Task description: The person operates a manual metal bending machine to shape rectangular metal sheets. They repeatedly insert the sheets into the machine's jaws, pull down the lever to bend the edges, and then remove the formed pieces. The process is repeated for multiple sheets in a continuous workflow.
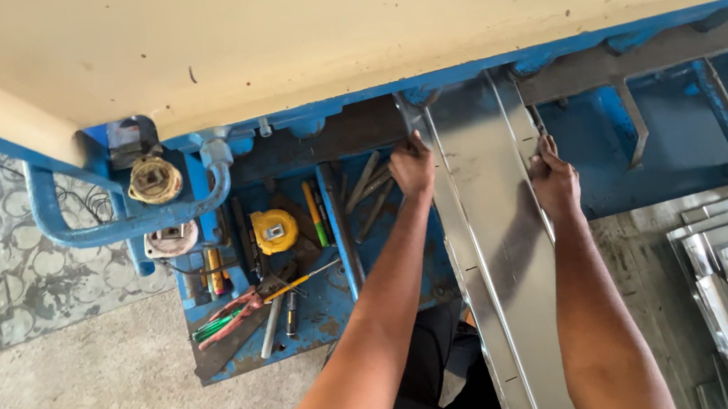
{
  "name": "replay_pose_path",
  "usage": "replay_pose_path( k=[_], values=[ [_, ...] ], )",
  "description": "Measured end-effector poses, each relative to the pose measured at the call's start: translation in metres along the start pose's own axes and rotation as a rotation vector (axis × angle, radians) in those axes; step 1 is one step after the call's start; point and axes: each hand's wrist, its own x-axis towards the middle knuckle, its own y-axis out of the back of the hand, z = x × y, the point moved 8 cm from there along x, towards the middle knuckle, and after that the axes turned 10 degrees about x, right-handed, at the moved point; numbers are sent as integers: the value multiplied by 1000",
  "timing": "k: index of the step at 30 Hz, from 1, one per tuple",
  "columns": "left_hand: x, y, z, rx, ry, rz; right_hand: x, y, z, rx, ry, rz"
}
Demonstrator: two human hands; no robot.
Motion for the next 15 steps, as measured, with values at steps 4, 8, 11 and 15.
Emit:
replay_pose_path(
  k=[4,8,11,15],
  values=[
    [-3,0,-1,15,23,15,-1,-1,6,9,-25,-6],
    [-2,2,2,4,11,4,0,-1,5,10,-22,-2],
    [-4,4,3,-30,-23,35,-1,-1,4,23,28,17],
    [-2,-2,-4,41,-1,24,-1,-4,18,-15,19,4]
  ],
)
